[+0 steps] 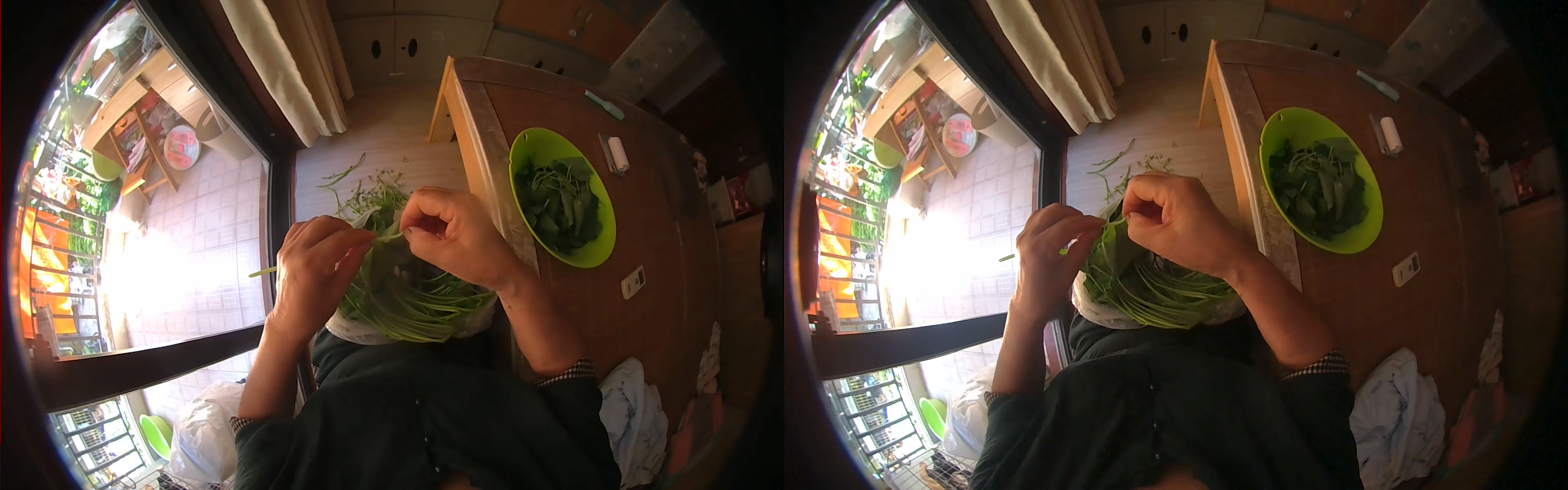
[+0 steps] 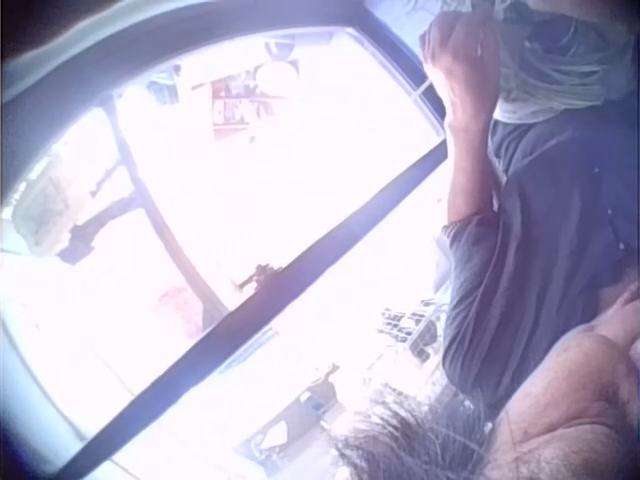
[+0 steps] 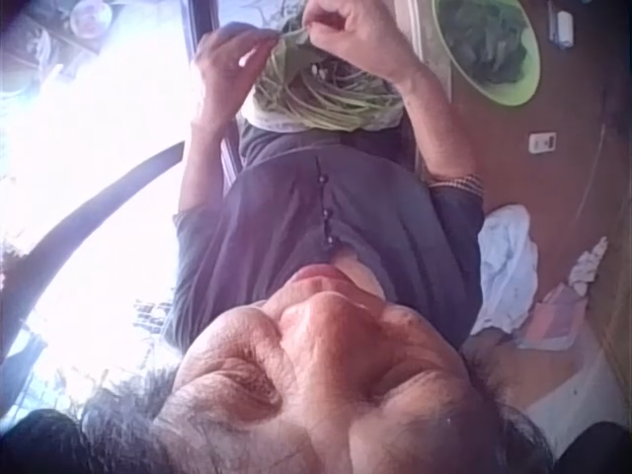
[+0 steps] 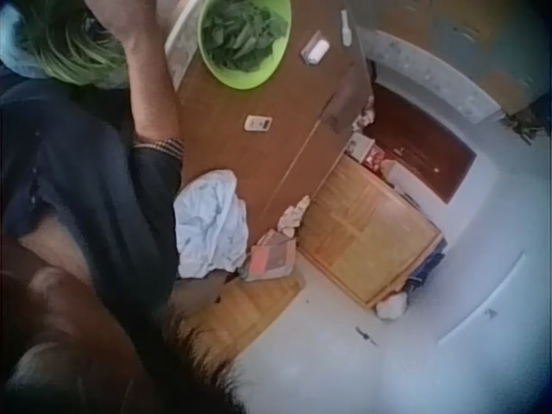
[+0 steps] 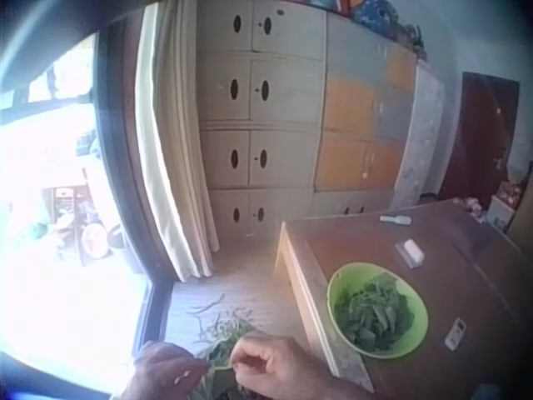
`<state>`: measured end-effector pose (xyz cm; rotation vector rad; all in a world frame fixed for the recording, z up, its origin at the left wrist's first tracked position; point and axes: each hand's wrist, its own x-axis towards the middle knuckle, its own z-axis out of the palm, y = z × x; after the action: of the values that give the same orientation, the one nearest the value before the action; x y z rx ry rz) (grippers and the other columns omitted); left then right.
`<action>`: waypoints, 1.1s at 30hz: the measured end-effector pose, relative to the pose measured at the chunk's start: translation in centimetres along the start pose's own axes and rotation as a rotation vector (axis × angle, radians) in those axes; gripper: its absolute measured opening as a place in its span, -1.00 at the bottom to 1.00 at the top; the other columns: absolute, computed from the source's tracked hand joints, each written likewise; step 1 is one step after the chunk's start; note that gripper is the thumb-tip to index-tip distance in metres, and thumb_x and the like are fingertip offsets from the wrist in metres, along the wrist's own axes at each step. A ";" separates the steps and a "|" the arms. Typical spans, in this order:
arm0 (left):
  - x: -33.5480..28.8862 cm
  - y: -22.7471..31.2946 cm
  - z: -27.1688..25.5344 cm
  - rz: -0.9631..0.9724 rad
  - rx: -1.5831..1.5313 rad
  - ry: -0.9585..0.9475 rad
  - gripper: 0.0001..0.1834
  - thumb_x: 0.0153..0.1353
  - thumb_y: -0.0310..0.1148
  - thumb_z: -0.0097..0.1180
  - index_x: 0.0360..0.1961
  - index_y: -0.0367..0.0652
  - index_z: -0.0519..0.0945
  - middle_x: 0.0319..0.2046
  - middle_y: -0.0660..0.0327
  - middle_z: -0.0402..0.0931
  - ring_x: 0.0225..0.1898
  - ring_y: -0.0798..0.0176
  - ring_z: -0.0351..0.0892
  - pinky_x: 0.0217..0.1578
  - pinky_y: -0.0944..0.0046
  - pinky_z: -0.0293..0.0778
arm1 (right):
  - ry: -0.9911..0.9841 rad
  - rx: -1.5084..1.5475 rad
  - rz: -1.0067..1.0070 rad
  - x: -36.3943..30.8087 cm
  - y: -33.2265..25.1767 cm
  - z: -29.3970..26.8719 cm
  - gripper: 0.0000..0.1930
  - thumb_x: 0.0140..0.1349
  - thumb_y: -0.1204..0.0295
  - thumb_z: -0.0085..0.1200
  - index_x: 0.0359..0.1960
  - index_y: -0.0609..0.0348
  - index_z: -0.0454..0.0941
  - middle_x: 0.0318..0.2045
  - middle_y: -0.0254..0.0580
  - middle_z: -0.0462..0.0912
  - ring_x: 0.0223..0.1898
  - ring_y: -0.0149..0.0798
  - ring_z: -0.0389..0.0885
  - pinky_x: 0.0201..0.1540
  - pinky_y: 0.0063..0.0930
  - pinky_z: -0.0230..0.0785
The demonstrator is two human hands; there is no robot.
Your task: The recorder is picking leaves and stems from a bag of greens and placing them into a green bowl.
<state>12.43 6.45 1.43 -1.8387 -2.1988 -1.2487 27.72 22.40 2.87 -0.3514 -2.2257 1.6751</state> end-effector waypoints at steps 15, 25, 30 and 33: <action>-0.2 1.8 0.3 -0.490 -0.664 0.061 -0.87 0.15 -0.54 0.27 -0.25 -0.31 0.65 -0.40 0.23 0.66 -0.37 0.45 0.54 -0.29 0.42 0.46 | 0.117 0.314 0.084 -0.9 0.9 1.6 -0.97 0.15 0.61 0.03 -0.39 0.26 0.52 -0.47 -0.46 0.50 -0.39 -0.64 0.40 -0.34 -0.68 0.30; 0.5 -3.5 -1.8 -0.556 -1.171 0.469 -0.82 0.30 -0.48 0.15 -0.12 -0.33 0.59 -0.37 0.20 0.57 -0.32 0.41 0.52 -0.29 0.46 0.41 | 0.167 0.244 0.184 -4.3 3.2 -0.7 -0.96 0.17 0.58 0.04 -0.36 0.20 0.52 -0.45 -0.47 0.48 -0.41 -0.63 0.38 -0.36 -0.70 0.22; 0.2 -6.5 -3.6 -0.521 -1.297 0.599 -0.84 0.32 -0.50 0.12 -0.11 -0.31 0.59 -0.30 0.19 0.57 -0.29 0.40 0.55 -0.18 0.42 0.53 | 0.240 0.268 0.235 -5.7 5.5 -2.3 -0.96 0.21 0.57 0.05 -0.38 0.17 0.53 -0.47 -0.54 0.46 -0.42 -0.68 0.34 -0.37 -0.74 0.19; -0.2 -7.9 -5.0 -0.524 -1.294 0.738 -0.83 0.32 -0.50 0.12 -0.09 -0.31 0.59 -0.29 0.18 0.58 -0.26 0.34 0.56 -0.20 0.41 0.53 | 0.343 0.199 0.317 -6.0 6.5 -2.9 -0.95 0.18 0.58 0.02 -0.39 0.17 0.52 -0.50 -0.56 0.44 -0.45 -0.68 0.35 -0.39 -0.74 0.18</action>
<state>3.61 3.55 0.37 -0.4344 -1.4402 -3.2041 34.40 24.45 -3.36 -0.9037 -1.8075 1.8080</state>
